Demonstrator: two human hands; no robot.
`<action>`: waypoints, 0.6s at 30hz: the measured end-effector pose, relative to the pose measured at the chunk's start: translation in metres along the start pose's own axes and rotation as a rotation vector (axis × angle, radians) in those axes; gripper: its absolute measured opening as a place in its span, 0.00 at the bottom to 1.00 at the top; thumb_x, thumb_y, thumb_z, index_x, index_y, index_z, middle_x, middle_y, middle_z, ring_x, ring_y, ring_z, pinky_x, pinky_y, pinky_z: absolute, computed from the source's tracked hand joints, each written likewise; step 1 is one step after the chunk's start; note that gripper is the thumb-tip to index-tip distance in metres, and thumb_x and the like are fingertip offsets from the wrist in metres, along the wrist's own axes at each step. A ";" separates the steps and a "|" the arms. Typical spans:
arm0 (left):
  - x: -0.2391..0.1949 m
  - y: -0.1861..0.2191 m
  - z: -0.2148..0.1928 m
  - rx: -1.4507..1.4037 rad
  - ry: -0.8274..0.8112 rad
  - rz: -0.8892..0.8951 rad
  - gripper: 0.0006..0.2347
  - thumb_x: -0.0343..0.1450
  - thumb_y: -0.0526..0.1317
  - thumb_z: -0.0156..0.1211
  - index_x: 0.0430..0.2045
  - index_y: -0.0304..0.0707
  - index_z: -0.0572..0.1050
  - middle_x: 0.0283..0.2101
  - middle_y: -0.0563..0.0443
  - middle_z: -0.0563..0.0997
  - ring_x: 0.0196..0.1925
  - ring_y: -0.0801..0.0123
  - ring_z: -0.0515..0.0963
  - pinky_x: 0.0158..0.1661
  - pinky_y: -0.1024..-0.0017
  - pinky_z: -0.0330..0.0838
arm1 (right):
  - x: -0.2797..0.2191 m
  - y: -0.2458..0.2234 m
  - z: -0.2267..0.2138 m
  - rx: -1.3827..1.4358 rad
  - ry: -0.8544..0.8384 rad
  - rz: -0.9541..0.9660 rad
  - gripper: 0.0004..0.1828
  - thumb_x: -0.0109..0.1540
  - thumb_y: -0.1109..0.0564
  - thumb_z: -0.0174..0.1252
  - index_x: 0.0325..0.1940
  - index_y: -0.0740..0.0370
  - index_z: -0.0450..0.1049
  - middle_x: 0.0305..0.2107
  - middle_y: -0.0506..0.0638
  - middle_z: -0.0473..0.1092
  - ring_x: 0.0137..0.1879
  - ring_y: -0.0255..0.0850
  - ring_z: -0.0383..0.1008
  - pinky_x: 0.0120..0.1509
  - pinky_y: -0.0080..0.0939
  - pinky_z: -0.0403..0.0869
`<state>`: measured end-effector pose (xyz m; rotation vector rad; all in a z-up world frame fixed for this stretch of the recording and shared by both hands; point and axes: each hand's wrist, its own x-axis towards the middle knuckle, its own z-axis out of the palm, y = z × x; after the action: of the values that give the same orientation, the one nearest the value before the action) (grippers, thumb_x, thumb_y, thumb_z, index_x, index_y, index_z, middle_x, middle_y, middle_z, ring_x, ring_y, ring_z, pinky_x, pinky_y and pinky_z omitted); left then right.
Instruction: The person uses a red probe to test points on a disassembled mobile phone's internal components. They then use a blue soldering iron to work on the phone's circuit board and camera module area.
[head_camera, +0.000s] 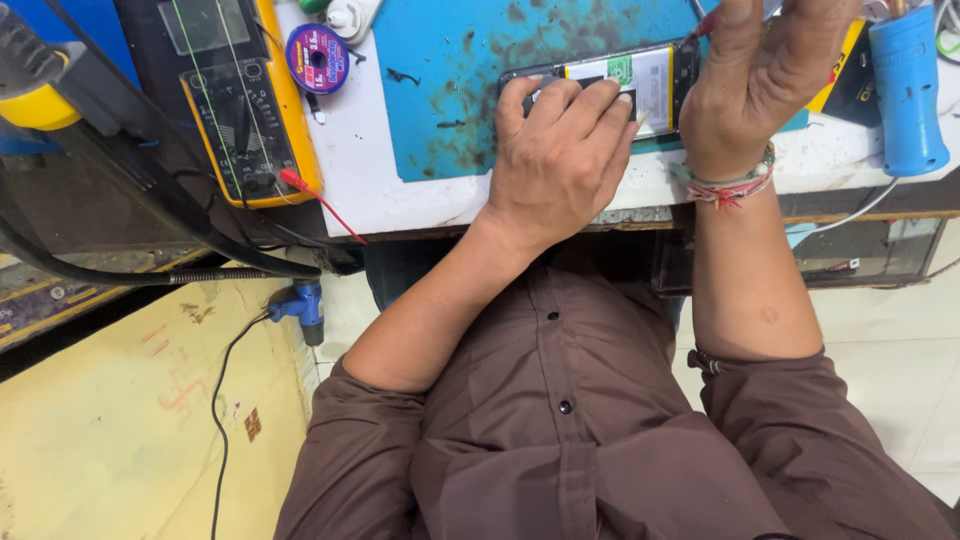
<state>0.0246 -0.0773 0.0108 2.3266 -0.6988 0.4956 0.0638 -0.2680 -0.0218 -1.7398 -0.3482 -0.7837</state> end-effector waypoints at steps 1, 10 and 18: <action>0.000 0.000 0.000 0.002 0.001 -0.001 0.09 0.74 0.40 0.65 0.43 0.34 0.81 0.50 0.52 0.80 0.50 0.62 0.76 0.62 0.55 0.57 | 0.002 -0.001 0.001 -0.022 -0.012 -0.027 0.17 0.79 0.67 0.51 0.71 0.55 0.69 0.48 0.47 0.70 0.41 0.38 0.69 0.40 0.37 0.71; 0.001 0.000 0.000 0.001 0.005 0.000 0.09 0.74 0.40 0.65 0.43 0.34 0.81 0.50 0.51 0.80 0.50 0.62 0.76 0.61 0.55 0.58 | 0.006 -0.002 0.000 0.078 -0.013 -0.034 0.18 0.79 0.70 0.46 0.71 0.59 0.66 0.54 0.46 0.71 0.42 0.35 0.72 0.40 0.37 0.74; 0.001 0.001 0.000 -0.011 -0.001 -0.001 0.09 0.74 0.40 0.65 0.43 0.33 0.81 0.50 0.51 0.80 0.50 0.62 0.76 0.62 0.56 0.58 | -0.013 0.014 -0.008 -0.040 0.031 0.074 0.18 0.82 0.69 0.46 0.75 0.58 0.62 0.55 0.54 0.68 0.47 0.41 0.69 0.48 0.36 0.70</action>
<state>0.0253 -0.0779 0.0120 2.3174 -0.6988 0.4889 0.0603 -0.2780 -0.0396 -1.7657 -0.2475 -0.7680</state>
